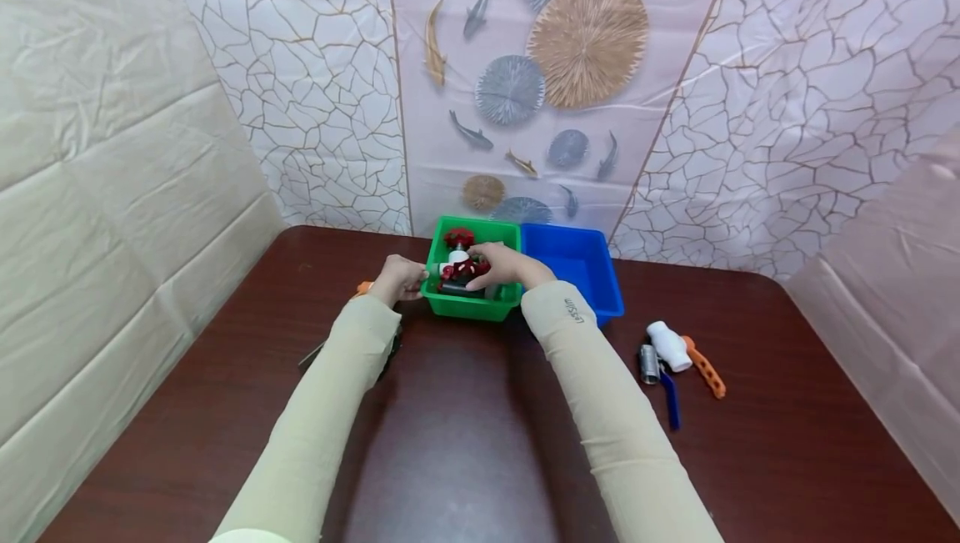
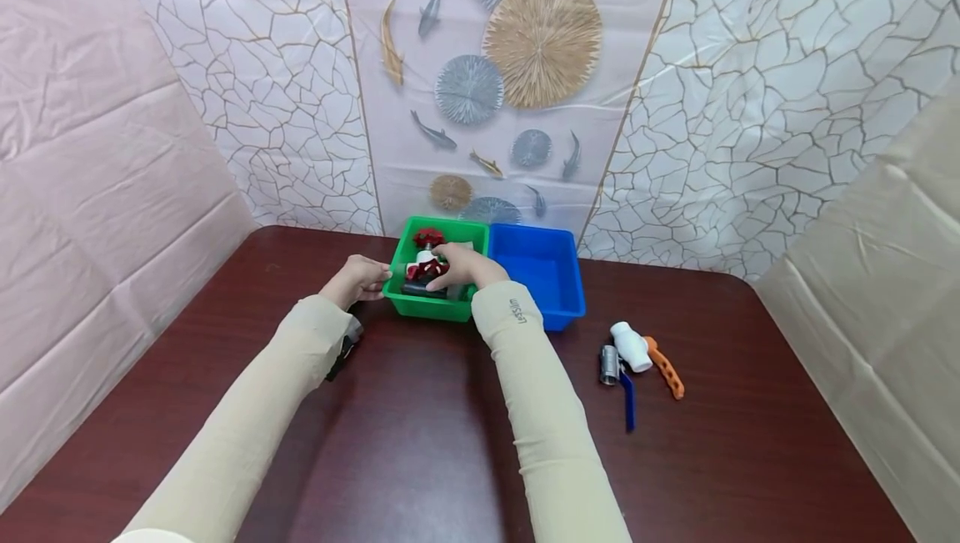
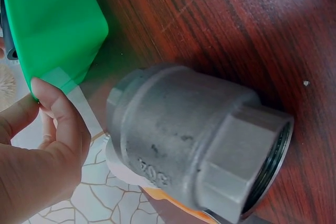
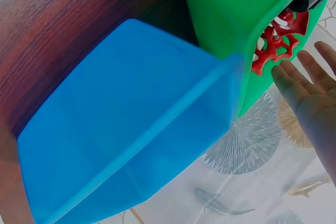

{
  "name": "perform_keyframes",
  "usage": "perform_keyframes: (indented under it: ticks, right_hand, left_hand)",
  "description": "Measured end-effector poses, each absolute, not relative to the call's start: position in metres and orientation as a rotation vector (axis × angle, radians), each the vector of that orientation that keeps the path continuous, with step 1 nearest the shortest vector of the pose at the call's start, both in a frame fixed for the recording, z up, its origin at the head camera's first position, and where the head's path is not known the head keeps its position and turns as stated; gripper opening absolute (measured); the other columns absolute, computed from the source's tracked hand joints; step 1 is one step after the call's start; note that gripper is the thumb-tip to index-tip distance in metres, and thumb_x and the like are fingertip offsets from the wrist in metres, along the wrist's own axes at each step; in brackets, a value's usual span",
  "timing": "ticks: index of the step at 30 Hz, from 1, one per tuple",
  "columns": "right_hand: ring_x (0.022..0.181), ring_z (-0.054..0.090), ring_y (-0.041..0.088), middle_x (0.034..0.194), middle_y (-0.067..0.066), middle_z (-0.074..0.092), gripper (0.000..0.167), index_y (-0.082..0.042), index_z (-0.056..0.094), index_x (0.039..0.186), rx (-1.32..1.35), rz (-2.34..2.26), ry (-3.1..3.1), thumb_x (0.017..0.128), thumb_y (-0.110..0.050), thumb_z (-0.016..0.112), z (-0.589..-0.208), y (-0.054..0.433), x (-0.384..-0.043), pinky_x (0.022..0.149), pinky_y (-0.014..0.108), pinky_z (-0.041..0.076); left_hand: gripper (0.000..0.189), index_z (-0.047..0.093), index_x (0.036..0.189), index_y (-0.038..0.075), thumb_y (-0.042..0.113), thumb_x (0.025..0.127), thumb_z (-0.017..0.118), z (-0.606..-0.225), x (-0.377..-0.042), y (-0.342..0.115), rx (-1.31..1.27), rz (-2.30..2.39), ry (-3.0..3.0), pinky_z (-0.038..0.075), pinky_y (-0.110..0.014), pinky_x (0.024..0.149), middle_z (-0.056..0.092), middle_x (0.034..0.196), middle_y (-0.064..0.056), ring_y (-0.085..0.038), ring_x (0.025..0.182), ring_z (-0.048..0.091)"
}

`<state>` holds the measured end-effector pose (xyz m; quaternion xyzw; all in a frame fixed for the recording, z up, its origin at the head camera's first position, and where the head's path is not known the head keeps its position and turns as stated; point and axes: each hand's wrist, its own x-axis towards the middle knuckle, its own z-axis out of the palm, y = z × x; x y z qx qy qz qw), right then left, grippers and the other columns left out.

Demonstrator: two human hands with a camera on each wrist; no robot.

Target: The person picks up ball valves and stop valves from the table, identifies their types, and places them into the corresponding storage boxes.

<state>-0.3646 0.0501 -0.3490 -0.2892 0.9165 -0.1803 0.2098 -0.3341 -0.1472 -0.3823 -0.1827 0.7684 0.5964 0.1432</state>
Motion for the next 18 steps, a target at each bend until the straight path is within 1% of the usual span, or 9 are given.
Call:
perform_keyframes:
  ticks: [3,5,7,9,11,14,16,18]
  right_hand:
    - [0.144,0.019,0.035,0.152,0.018,0.030,0.072,0.000,0.026,0.147,-0.804,-0.532,2.552,0.091,-0.024,0.063,-0.349,0.057,-0.363,0.115,0.049,0.024]
    - [0.143,0.022,0.034,0.151,0.018,0.032,0.071,0.000,0.027,0.147,-0.814,-0.549,2.549,0.090,-0.023,0.064,-0.349,0.059,-0.362,0.114,0.048,0.025]
    - [0.141,0.025,0.033,0.150,0.018,0.033,0.070,-0.002,0.029,0.147,-0.816,-0.564,2.552,0.090,-0.021,0.065,-0.348,0.061,-0.362,0.113,0.047,0.027]
    - [0.140,0.028,0.032,0.150,0.018,0.033,0.069,-0.003,0.030,0.147,-0.818,-0.579,2.555,0.090,-0.020,0.065,-0.348,0.063,-0.362,0.113,0.047,0.029]
    - [0.140,0.029,0.032,0.150,0.017,0.033,0.068,-0.004,0.030,0.147,-0.820,-0.590,2.552,0.090,-0.020,0.065,-0.346,0.065,-0.362,0.112,0.047,0.030]
    - [0.139,0.030,0.033,0.150,0.018,0.033,0.068,-0.004,0.030,0.147,-0.829,-0.581,2.555,0.090,-0.021,0.065,-0.345,0.068,-0.362,0.112,0.047,0.030]
    - [0.139,0.030,0.034,0.150,0.018,0.032,0.068,-0.004,0.031,0.146,-0.822,-0.566,2.566,0.090,-0.022,0.065,-0.344,0.070,-0.362,0.112,0.048,0.030]
    - [0.139,0.029,0.034,0.150,0.019,0.032,0.068,-0.004,0.032,0.146,-0.811,-0.555,2.579,0.090,-0.023,0.065,-0.342,0.074,-0.362,0.111,0.049,0.030]
  left_hand:
    - [0.031,0.059,0.125,0.000,0.006,0.095,0.050,-0.383,-0.335,-0.144,-0.527,1.715,2.228,0.055,-0.030,0.079,0.053,0.070,-0.002,-0.009,0.055,0.048]
    - [0.032,0.058,0.125,0.000,0.006,0.095,0.050,-0.383,-0.335,-0.145,-0.534,1.715,2.227,0.054,-0.033,0.085,0.053,0.070,-0.002,-0.010,0.056,0.049]
    - [0.033,0.057,0.126,0.000,0.006,0.095,0.050,-0.382,-0.335,-0.146,-0.530,1.715,2.220,0.053,-0.034,0.088,0.054,0.070,-0.002,-0.010,0.056,0.049]
    - [0.033,0.057,0.127,0.000,0.006,0.095,0.050,-0.382,-0.336,-0.147,-0.527,1.714,2.212,0.054,-0.033,0.086,0.054,0.070,-0.001,-0.010,0.056,0.049]
    - [0.033,0.057,0.127,0.000,0.007,0.095,0.050,-0.381,-0.336,-0.147,-0.530,1.713,2.208,0.055,-0.031,0.081,0.053,0.071,-0.001,-0.009,0.055,0.048]
    - [0.033,0.057,0.128,0.001,0.007,0.096,0.050,-0.380,-0.336,-0.147,-0.531,1.708,2.204,0.055,-0.029,0.078,0.053,0.071,-0.002,-0.009,0.054,0.047]
    - [0.034,0.057,0.128,0.001,0.007,0.096,0.050,-0.380,-0.336,-0.147,-0.529,1.705,2.201,0.055,-0.030,0.079,0.053,0.071,-0.002,-0.009,0.055,0.047]
    - [0.034,0.057,0.128,0.001,0.007,0.096,0.050,-0.380,-0.335,-0.146,-0.529,1.705,2.198,0.054,-0.032,0.084,0.052,0.069,-0.001,-0.010,0.056,0.048]
